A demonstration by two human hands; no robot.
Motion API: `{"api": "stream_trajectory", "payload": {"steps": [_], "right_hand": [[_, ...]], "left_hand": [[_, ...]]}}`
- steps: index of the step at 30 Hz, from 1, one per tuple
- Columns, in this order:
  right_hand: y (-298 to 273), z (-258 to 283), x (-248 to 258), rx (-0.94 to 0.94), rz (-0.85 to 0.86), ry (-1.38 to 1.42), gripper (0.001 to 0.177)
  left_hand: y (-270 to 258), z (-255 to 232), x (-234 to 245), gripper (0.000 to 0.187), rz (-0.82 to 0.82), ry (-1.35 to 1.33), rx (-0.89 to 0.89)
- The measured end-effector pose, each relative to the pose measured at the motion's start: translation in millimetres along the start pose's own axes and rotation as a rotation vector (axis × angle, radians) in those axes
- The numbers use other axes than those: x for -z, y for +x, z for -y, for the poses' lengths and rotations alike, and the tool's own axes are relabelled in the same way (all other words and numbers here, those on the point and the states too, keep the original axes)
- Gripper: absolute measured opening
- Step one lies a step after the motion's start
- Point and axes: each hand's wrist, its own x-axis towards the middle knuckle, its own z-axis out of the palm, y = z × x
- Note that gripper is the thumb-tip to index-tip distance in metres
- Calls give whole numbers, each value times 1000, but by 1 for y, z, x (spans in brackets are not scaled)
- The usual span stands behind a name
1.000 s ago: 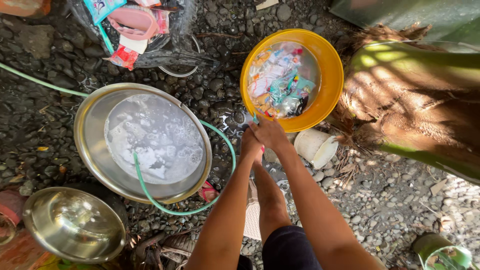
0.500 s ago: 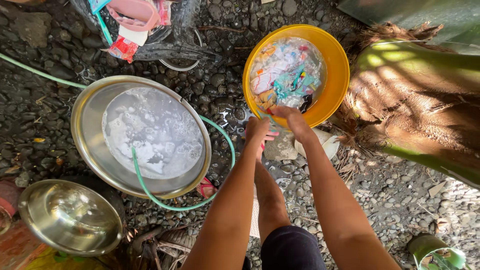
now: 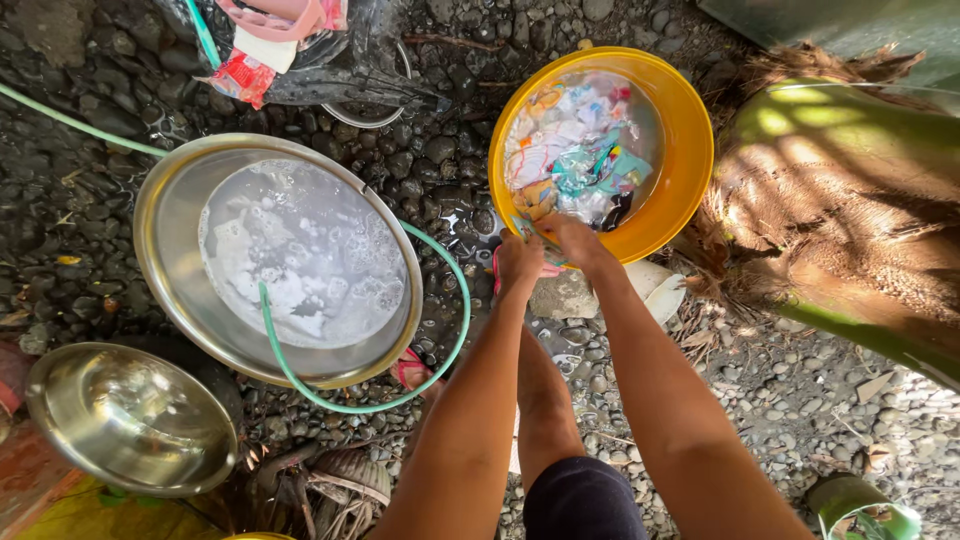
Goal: The person washes clothes by hand in a yellow bucket filled with water and detergent while using a green hose.
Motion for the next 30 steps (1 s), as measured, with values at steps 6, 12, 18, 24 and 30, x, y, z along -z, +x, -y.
{"api": "stream_trajectory", "payload": {"steps": [6, 12, 18, 24, 30], "right_hand": [[-22, 42, 10, -467, 64, 810, 37], [22, 23, -2, -323, 44, 758, 38], [-11, 33, 6, -279, -22, 719, 39], [16, 30, -3, -327, -42, 856, 30], [-4, 21, 8, -319, 2, 873, 35]], "left_hand": [[-2, -8, -15, 48, -151, 214, -116], [-5, -6, -7, 56, -110, 206, -199], [0, -2, -16, 50, -157, 318, -182], [1, 0, -14, 48, -155, 220, -203], [-14, -21, -14, 46, -229, 290, -224]]}}
